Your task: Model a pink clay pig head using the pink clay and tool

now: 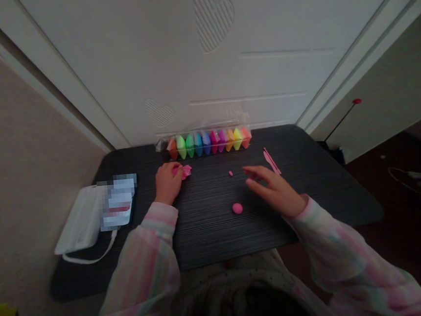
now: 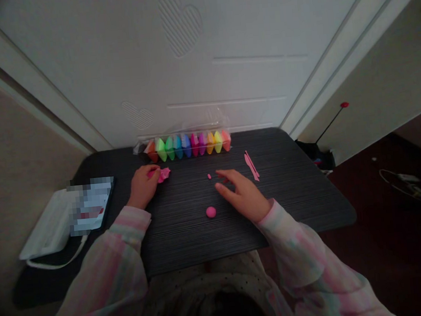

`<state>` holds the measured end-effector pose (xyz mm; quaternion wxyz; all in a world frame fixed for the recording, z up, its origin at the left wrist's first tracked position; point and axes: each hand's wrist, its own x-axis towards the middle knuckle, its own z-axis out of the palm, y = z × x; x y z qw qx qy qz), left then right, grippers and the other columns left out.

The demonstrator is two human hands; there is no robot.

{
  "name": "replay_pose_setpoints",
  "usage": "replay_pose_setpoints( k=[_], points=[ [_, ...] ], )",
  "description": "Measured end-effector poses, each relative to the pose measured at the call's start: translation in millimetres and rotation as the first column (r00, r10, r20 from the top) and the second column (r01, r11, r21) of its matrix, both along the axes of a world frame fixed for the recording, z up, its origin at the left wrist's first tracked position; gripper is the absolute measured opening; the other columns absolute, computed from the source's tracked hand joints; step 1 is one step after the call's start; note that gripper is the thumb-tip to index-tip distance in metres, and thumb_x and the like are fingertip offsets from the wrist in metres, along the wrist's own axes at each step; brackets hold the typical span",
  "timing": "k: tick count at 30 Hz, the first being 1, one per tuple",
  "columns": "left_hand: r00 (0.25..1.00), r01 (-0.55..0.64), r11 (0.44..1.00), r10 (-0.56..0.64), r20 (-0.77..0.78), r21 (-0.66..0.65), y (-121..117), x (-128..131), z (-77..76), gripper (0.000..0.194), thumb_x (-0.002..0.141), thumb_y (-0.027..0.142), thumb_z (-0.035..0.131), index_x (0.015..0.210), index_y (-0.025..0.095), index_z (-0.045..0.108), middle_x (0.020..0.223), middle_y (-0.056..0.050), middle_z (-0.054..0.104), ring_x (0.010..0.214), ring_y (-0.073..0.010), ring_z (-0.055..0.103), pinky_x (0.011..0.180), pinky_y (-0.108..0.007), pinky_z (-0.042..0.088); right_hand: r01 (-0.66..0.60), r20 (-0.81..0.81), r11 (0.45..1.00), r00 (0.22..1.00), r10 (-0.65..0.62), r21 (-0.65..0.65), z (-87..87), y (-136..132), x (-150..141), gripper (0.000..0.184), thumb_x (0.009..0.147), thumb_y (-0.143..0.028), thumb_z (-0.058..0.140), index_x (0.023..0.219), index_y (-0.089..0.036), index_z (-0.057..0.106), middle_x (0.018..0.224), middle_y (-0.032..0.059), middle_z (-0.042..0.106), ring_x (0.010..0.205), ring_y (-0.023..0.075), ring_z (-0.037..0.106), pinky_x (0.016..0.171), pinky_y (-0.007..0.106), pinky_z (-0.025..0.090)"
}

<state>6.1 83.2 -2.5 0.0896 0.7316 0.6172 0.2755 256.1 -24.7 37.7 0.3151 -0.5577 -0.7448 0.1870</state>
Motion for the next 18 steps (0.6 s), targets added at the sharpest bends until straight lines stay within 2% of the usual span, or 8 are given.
replay_pose_setpoints(
  k=[3, 6, 11, 14, 15, 16, 17, 18],
  points=[
    [1.0, -0.006, 1.0, 0.006, 0.017, 0.01, 0, 1, -1.1, 0.029, 0.077, 0.029, 0.04, 0.088, 0.014, 0.061, 0.095, -0.01, 0.062, 0.09, -0.0227, 0.053, 0.082, -0.033, 0.039, -0.18, 0.187, 0.973, 0.961, 0.206, -0.146, -8.6, -23, 0, 0.05, 0.075, -0.04, 0.054, 0.116, -0.014, 0.047, 0.111, 0.0123, 0.053, 0.096, 0.0208, 0.054, 0.084, 0.038, 0.045],
    [0.999, -0.027, 0.998, 0.026, 0.021, 0.063, -1, 1, -1.2, 0.028, 0.077, 0.028, 0.041, 0.09, 0.013, 0.061, 0.095, -0.011, 0.061, 0.092, -0.0231, 0.052, 0.084, -0.034, 0.038, -0.209, 0.295, 0.967, 0.924, 0.245, -0.148, -19.6, -33, -9, 0.051, 0.073, -0.037, 0.057, 0.119, -0.016, 0.045, 0.116, 0.0123, 0.05, 0.105, 0.0244, 0.048, 0.086, 0.042, 0.042],
    [0.999, -0.053, 0.963, 0.052, 0.012, 0.263, -10, 4, 9.4, 0.029, 0.076, 0.027, 0.044, 0.096, 0.012, 0.058, 0.1, -0.012, 0.058, 0.1, -0.0244, 0.047, 0.091, -0.038, 0.033, -0.252, 0.212, 0.96, 0.938, 0.273, -0.123, -20.5, -22, -18, 0.026, 0.078, -0.027, 0.053, 0.101, -0.017, 0.056, 0.097, 0.0064, 0.06, 0.09, 0.0182, 0.056, 0.08, 0.035, 0.045],
    [0.982, 0.037, 0.967, -0.083, 0.172, 0.254, -23, 13, 19.5, 0.028, 0.076, 0.028, 0.046, 0.097, 0.014, 0.057, 0.101, -0.01, 0.057, 0.101, -0.0227, 0.047, 0.091, -0.038, 0.032, -0.259, 0.137, 0.966, 0.957, 0.257, -0.004, -6.0, -15, -19, 0.024, 0.075, -0.033, 0.057, 0.093, -0.017, 0.056, 0.09, 0.0049, 0.062, 0.085, 0.0168, 0.056, 0.077, 0.032, 0.045],
    [0.944, 0.107, 0.978, -0.158, 0.291, 0.181, -28, 17, 22.0, 0.028, 0.075, 0.03, 0.048, 0.097, 0.015, 0.057, 0.1, -0.009, 0.058, 0.097, -0.0216, 0.049, 0.088, -0.037, 0.035, -0.248, 0.133, 0.967, 0.962, 0.238, 0.067, 0.0, -13, -19, 0.025, 0.074, -0.036, 0.058, 0.091, -0.017, 0.056, 0.089, 0.0052, 0.062, 0.085, 0.0173, 0.056, 0.077, 0.033, 0.045],
    [0.869, 0.228, 0.972, -0.233, 0.438, 0.064, -33, 22, 23.6, 0.029, 0.075, 0.032, 0.049, 0.097, 0.014, 0.057, 0.095, -0.008, 0.06, 0.089, -0.0198, 0.053, 0.081, -0.034, 0.039, -0.236, 0.135, 0.961, 0.967, 0.217, 0.142, 6.0, -11, -20, 0.027, 0.072, -0.038, 0.059, 0.09, -0.018, 0.056, 0.09, 0.0057, 0.061, 0.086, 0.018, 0.055, 0.077, 0.034, 0.044],
    [0.756, 0.391, 0.918, -0.282, 0.59, -0.063, -39, 27, 24.5, 0.03, 0.075, 0.035, 0.05, 0.096, 0.015, 0.058, 0.09, -0.008, 0.061, 0.082, -0.0185, 0.055, 0.075, -0.032, 0.041, -0.224, 0.14, 0.95, 0.97, 0.196, 0.217, 11.3, -9, -21, 0.029, 0.071, -0.039, 0.06, 0.09, -0.017, 0.055, 0.09, 0.0062, 0.061, 0.086, 0.0186, 0.055, 0.076, 0.034, 0.044],
    [0.632, 0.552, 0.819, -0.291, 0.719, -0.154, -45, 32, 24.6, 0.032, 0.075, 0.038, 0.05, 0.094, 0.015, 0.059, 0.086, -0.007, 0.062, 0.077, -0.0173, 0.055, 0.071, -0.031, 0.042, -0.213, 0.143, 0.935, 0.973, 0.179, 0.284, 15.6, -6, -22, 0.029, 0.071, -0.039, 0.061, 0.09, -0.017, 0.055, 0.091, 0.0068, 0.061, 0.086, 0.019, 0.055, 0.076, 0.035, 0.044]
  ],
)
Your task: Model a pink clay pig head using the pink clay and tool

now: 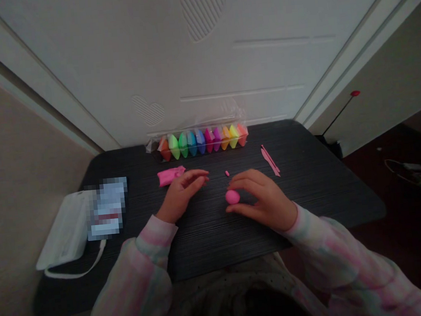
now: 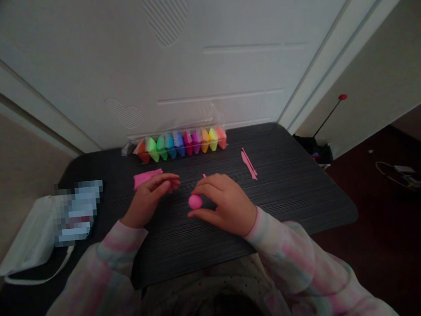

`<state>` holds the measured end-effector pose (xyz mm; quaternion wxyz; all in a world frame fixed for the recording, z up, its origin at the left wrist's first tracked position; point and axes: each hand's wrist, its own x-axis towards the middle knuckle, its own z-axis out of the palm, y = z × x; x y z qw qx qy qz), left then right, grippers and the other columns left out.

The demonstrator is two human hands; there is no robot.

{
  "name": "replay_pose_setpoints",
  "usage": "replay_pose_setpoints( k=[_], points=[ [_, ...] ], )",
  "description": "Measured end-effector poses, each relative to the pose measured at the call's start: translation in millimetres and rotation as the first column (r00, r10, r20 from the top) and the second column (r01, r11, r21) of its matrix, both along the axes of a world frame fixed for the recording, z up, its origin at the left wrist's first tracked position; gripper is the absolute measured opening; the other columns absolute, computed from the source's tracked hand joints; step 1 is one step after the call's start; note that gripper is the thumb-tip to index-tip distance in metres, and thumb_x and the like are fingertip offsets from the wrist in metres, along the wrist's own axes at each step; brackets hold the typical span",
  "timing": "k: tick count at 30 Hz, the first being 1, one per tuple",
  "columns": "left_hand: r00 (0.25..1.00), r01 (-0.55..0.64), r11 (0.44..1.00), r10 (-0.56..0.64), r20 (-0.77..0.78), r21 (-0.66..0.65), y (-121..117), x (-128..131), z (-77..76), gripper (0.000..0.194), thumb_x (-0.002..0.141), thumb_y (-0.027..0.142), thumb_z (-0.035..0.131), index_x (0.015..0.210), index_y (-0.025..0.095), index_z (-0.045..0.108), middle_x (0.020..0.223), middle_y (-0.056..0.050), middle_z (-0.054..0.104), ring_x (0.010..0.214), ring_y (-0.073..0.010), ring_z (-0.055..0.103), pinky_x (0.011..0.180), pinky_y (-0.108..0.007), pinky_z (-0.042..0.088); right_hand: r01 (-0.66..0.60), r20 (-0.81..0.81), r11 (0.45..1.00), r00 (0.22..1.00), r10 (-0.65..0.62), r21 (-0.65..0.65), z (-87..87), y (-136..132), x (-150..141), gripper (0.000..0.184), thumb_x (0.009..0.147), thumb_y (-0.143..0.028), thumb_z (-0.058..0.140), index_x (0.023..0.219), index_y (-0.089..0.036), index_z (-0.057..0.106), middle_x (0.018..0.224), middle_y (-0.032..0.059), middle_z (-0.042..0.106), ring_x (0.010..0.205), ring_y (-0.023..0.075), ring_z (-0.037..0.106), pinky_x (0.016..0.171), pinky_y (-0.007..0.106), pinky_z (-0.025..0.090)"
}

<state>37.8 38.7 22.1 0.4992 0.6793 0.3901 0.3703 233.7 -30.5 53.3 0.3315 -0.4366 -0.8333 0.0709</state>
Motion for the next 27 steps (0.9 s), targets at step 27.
replay_pose_setpoints(
  k=[27],
  points=[
    [0.681, 0.584, 0.526, 0.098, 0.726, -0.619, -20, 23, -3.7, 0.034, 0.064, 0.022, 0.068, 0.094, 0.018, 0.052, 0.084, -0.002, 0.065, 0.083, -0.0138, 0.061, 0.072, -0.02, 0.047, -0.104, -0.267, 0.993, 0.96, 0.085, -0.058, -22.7, 29, -17, 0.031, 0.07, -0.037, 0.062, 0.095, -0.022, 0.051, 0.095, 0.0043, 0.059, 0.091, 0.0174, 0.055, 0.085, 0.037, 0.043]
  ],
)
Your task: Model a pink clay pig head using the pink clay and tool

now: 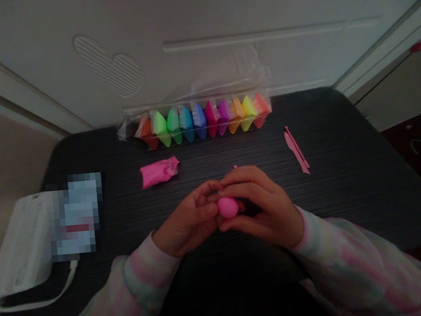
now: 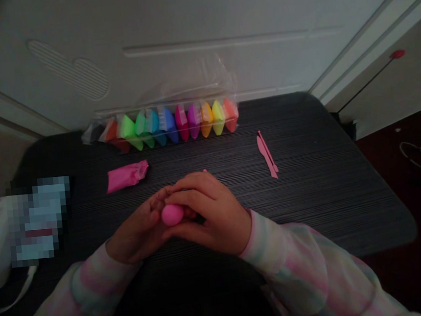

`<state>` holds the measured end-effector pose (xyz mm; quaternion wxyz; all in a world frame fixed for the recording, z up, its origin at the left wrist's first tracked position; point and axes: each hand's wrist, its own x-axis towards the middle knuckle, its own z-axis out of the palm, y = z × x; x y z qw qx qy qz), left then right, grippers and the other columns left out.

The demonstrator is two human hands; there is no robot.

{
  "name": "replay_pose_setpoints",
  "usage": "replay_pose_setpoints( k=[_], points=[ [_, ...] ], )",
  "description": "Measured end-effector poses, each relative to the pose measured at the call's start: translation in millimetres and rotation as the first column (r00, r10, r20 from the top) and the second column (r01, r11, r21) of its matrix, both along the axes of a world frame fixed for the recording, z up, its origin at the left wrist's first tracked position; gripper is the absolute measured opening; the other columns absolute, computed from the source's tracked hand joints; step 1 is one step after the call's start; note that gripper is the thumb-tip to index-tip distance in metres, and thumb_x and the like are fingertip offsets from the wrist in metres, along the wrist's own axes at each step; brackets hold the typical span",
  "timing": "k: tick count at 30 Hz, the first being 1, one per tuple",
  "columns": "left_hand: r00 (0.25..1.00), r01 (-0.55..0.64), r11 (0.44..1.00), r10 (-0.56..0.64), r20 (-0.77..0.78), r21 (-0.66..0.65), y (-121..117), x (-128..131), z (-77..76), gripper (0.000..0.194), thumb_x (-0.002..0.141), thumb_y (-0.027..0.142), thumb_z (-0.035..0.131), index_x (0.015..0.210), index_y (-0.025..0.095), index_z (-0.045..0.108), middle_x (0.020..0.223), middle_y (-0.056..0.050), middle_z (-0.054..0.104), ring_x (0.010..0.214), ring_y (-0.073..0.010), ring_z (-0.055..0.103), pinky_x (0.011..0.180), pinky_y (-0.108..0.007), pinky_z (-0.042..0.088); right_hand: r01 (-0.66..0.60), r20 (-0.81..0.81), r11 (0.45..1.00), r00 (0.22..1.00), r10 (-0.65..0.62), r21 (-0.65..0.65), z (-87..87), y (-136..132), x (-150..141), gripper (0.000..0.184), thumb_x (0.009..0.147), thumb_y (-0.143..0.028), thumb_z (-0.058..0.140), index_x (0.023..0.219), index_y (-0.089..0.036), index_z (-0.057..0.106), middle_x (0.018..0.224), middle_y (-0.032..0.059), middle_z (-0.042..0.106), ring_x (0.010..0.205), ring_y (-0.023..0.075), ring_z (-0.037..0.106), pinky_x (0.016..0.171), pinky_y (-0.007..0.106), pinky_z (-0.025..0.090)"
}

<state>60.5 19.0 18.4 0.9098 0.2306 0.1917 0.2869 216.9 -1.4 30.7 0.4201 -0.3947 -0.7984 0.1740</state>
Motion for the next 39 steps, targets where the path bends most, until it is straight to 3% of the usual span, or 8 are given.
replay_pose_setpoints(
  k=[11, 22, 31, 39],
  points=[
    [0.996, 0.04, 0.999, -0.039, 0.076, -0.011, -2.1, -0.3, -0.9, 0.038, 0.066, 0.018, 0.067, 0.099, 0.018, 0.049, 0.084, -0.002, 0.065, 0.079, -0.01, 0.061, 0.068, -0.016, 0.047, -0.048, -0.075, 0.998, 0.996, 0.051, 0.039, -0.4, 0.1, -3.3, 0.032, 0.068, -0.034, 0.065, 0.094, -0.02, 0.052, 0.094, 0.0049, 0.058, 0.091, 0.0173, 0.054, 0.084, 0.035, 0.043],
    [0.994, 0.032, 0.999, -0.029, 0.102, -0.033, -1.7, -0.1, 0.3, 0.037, 0.067, 0.022, 0.064, 0.101, 0.016, 0.05, 0.085, -0.005, 0.065, 0.083, -0.0134, 0.06, 0.067, -0.018, 0.047, -0.006, -0.053, 1.0, 0.999, 0.007, 0.031, -2.0, -1.3, -2.7, 0.031, 0.067, -0.031, 0.066, 0.094, -0.02, 0.053, 0.095, 0.0052, 0.057, 0.092, 0.018, 0.053, 0.086, 0.036, 0.041],
    [0.998, -0.021, 1.0, 0.021, 0.057, 0.0, -1.6, 0.3, -2.1, 0.042, 0.065, 0.016, 0.067, 0.103, 0.016, 0.05, 0.081, -0.003, 0.065, 0.076, -0.0103, 0.06, 0.065, -0.016, 0.046, 0.013, -0.041, 0.999, 0.999, -0.011, 0.046, -1.5, -1.4, -2.7, 0.03, 0.069, -0.032, 0.064, 0.094, -0.021, 0.052, 0.097, 0.0054, 0.057, 0.092, 0.0195, 0.053, 0.084, 0.039, 0.042],
    [0.998, -0.019, 0.999, 0.021, 0.066, -0.031, -1.8, 0.8, 0.2, 0.035, 0.07, 0.019, 0.062, 0.104, 0.017, 0.053, 0.086, -0.003, 0.065, 0.086, -0.0141, 0.061, 0.075, -0.021, 0.047, 0.016, -0.041, 0.999, 0.999, -0.014, 0.046, -1.5, -0.7, -2.8, 0.028, 0.071, -0.03, 0.062, 0.096, -0.022, 0.052, 0.097, 0.0053, 0.056, 0.093, 0.0196, 0.052, 0.08, 0.037, 0.044]
  ],
)
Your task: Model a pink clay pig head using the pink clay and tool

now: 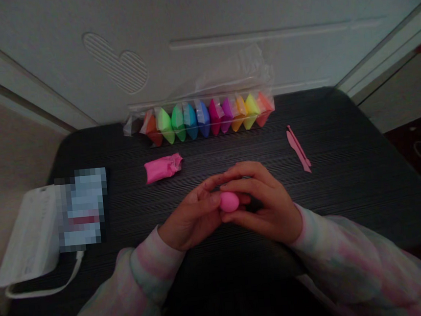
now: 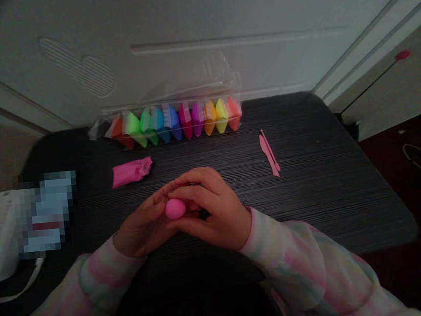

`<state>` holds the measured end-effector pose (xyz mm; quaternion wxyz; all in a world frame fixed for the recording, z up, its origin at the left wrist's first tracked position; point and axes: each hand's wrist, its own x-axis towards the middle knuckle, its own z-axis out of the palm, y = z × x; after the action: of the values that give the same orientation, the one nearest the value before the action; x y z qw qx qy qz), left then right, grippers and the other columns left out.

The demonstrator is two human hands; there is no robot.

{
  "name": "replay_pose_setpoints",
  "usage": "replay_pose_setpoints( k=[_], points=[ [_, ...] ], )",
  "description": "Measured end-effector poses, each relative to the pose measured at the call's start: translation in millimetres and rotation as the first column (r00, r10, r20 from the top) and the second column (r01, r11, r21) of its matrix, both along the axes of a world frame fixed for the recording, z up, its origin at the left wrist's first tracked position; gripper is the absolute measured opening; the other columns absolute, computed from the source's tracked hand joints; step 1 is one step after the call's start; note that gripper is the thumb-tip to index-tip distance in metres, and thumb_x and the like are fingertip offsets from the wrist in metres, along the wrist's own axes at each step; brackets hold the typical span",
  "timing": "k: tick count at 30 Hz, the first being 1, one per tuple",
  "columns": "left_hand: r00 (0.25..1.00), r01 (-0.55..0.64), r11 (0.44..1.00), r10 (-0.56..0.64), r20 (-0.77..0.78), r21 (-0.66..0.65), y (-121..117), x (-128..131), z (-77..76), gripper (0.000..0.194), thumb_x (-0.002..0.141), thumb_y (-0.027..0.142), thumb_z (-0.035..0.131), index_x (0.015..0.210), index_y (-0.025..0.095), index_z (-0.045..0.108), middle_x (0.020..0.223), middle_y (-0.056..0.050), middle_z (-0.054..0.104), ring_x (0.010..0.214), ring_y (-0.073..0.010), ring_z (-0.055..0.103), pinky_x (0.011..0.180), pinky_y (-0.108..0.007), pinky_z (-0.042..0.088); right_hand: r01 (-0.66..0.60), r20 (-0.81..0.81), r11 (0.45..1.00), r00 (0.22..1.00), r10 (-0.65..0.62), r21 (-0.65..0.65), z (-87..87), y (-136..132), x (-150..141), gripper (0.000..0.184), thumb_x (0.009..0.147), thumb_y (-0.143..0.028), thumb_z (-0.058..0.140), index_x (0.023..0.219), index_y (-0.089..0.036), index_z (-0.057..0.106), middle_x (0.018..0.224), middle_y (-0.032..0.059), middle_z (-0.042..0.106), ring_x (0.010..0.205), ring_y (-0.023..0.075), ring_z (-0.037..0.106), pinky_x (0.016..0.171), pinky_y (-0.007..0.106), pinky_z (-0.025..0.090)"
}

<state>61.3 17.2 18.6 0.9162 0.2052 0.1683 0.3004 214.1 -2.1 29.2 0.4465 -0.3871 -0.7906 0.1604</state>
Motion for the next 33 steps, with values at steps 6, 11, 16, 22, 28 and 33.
replay_pose_setpoints(
  k=[6, 11, 16, 22, 28, 33],
  points=[
    [0.998, -0.045, 0.999, 0.046, -0.043, 0.023, 1.9, 0.7, -2.1, 0.034, 0.068, 0.015, 0.064, 0.1, 0.017, 0.054, 0.084, -0.002, 0.066, 0.08, -0.0111, 0.062, 0.069, -0.017, 0.047, 0.017, 0.027, 1.0, 0.999, -0.017, 0.004, -0.8, 0.8, -0.3, 0.03, 0.071, -0.028, 0.062, 0.099, -0.021, 0.052, 0.098, 0.0062, 0.056, 0.094, 0.0195, 0.051, 0.08, 0.037, 0.044],
    [0.993, -0.098, 0.995, 0.1, -0.064, 0.033, 2.4, 1.9, -2.8, 0.035, 0.065, 0.012, 0.065, 0.098, 0.017, 0.055, 0.079, 0.0, 0.065, 0.074, -0.0091, 0.06, 0.069, -0.018, 0.046, 0.033, 0.053, 0.999, 0.998, -0.033, -0.001, -1.8, 1.1, 0.0, 0.031, 0.072, -0.026, 0.06, 0.101, -0.021, 0.051, 0.101, 0.0066, 0.055, 0.096, 0.0199, 0.051, 0.081, 0.039, 0.044],
    [0.998, -0.059, 0.998, 0.059, 0.001, -0.005, 2.6, 0.6, -1.2, 0.029, 0.071, 0.022, 0.06, 0.099, 0.015, 0.057, 0.088, -0.003, 0.064, 0.084, -0.0135, 0.059, 0.074, -0.022, 0.047, 0.023, 0.023, 1.0, 0.999, -0.022, -0.011, -2.0, 0.5, 0.1, 0.029, 0.072, -0.027, 0.061, 0.1, -0.021, 0.053, 0.1, 0.0067, 0.054, 0.095, 0.0201, 0.05, 0.08, 0.039, 0.044],
    [1.0, -0.012, 0.999, 0.012, -0.001, 0.041, 1.4, -0.9, -0.5, 0.025, 0.071, 0.019, 0.06, 0.096, 0.015, 0.059, 0.084, -0.005, 0.065, 0.082, -0.0122, 0.059, 0.074, -0.02, 0.046, 0.001, -0.002, 0.999, 1.0, -0.001, -0.043, -1.6, 0.0, 1.9, 0.03, 0.071, -0.028, 0.062, 0.099, -0.022, 0.053, 0.105, 0.0074, 0.051, 0.099, 0.0209, 0.049, 0.083, 0.039, 0.043],
    [0.991, -0.065, 0.997, 0.068, -0.112, 0.032, 0.9, 1.8, -0.8, 0.033, 0.059, 0.021, 0.071, 0.091, 0.016, 0.06, 0.075, 0.0, 0.061, 0.071, -0.0092, 0.057, 0.063, -0.017, 0.045, 0.005, 0.024, 1.0, 1.0, -0.004, -0.03, -2.0, 0.2, 1.7, 0.031, 0.071, -0.028, 0.062, 0.1, -0.022, 0.053, 0.105, 0.0077, 0.051, 0.099, 0.0214, 0.049, 0.082, 0.04, 0.043],
    [0.983, -0.074, 0.996, 0.08, -0.164, 0.041, 0.9, 1.9, -1.1, 0.028, 0.06, 0.026, 0.071, 0.083, 0.014, 0.062, 0.073, -0.001, 0.061, 0.071, -0.0103, 0.056, 0.068, -0.02, 0.044, 0.035, 0.056, 0.999, 0.998, -0.035, -0.003, -5.4, 0.8, 0.2, 0.031, 0.071, -0.028, 0.063, 0.099, -0.021, 0.054, 0.103, 0.0077, 0.053, 0.098, 0.0208, 0.049, 0.082, 0.039, 0.043]
  ],
)
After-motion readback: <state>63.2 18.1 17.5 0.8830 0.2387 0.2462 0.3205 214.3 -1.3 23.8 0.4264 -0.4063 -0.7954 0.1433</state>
